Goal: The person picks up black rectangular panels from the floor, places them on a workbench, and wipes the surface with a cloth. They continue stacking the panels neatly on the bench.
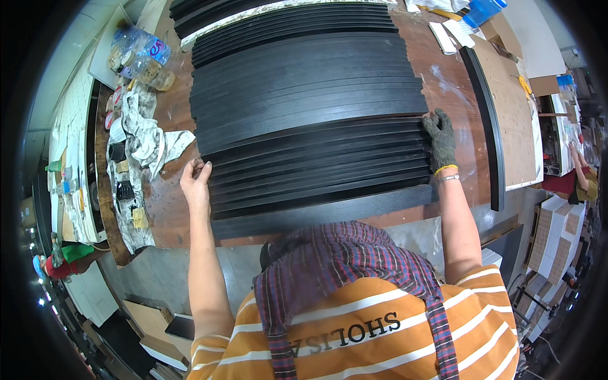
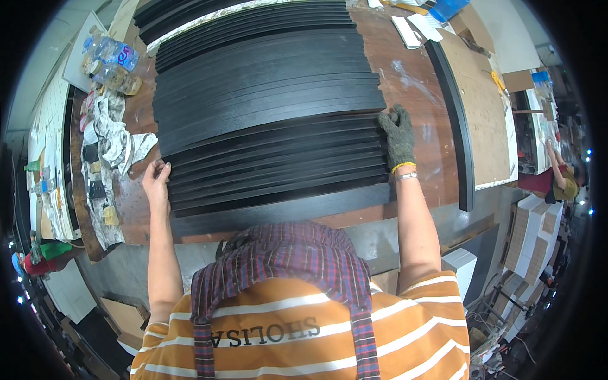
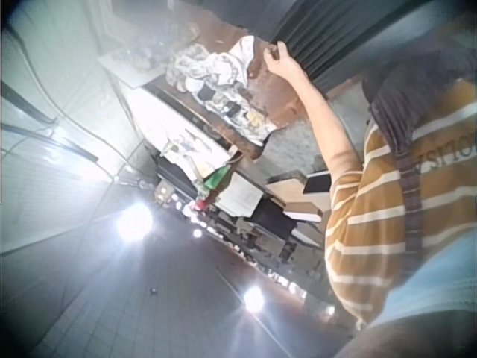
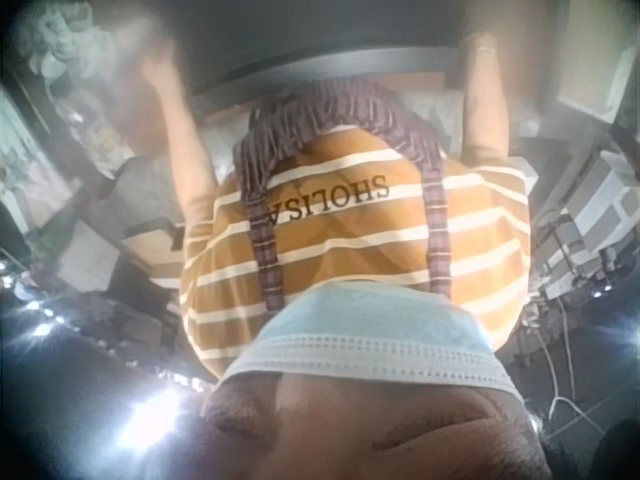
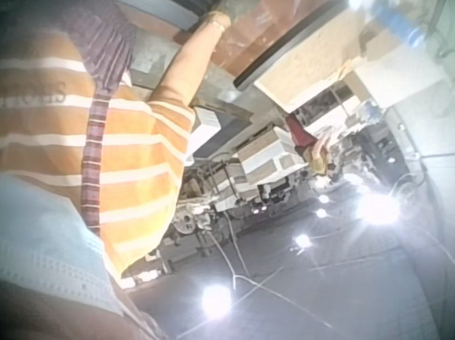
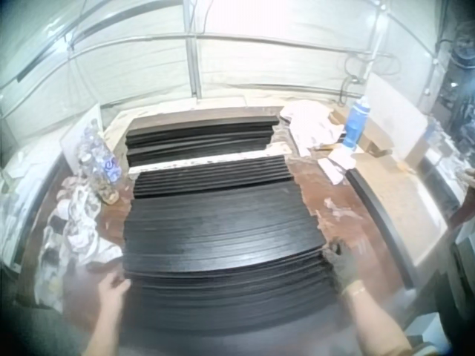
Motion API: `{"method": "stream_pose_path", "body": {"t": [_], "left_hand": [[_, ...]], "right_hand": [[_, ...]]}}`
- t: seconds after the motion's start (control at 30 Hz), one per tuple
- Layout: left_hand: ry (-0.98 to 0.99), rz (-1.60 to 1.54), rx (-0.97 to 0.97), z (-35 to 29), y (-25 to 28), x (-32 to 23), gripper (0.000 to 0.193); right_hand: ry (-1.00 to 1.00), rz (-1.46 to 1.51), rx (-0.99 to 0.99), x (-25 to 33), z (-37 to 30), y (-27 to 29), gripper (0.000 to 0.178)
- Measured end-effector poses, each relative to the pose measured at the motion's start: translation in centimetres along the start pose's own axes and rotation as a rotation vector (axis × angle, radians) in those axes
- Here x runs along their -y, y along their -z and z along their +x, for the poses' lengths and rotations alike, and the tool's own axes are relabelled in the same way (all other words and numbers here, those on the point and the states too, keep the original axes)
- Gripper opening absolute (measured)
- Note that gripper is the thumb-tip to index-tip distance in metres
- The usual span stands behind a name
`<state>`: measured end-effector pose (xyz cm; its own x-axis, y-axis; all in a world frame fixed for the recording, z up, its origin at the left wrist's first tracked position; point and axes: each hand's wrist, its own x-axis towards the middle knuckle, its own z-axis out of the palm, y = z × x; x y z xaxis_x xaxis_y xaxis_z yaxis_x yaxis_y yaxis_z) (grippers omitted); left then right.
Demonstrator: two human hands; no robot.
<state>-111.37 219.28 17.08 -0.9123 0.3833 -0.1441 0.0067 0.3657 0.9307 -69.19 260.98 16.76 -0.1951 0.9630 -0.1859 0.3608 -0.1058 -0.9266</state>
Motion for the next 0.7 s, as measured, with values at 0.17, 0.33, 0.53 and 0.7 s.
{"method": "stream_pose_path", "body": {"t": [0.17,0.33,0.53,0.7], "left_hand": [[-0.079,0.248,-0.071,1.5,-1.2,-0.7,0.037],[-0.036,0.199,-0.076,3.8,-2.6,-2.3,0.054],[-0.052,0.635,-0.114,4.6,-4.6,-3.6,0.063],[-0.085,0.757,-0.217,5.0,-4.1,-5.6,0.055]], "right_hand": [[0.268,-0.617,-0.044,0.9,1.2,-1.4,0.077],[0.163,-0.366,0.126,2.0,4.1,-1.6,0.077],[0.193,-0.739,0.052,3.2,3.6,-3.2,0.073],[0.230,-0.773,0.039,4.9,3.4,-3.5,0.073]]}}
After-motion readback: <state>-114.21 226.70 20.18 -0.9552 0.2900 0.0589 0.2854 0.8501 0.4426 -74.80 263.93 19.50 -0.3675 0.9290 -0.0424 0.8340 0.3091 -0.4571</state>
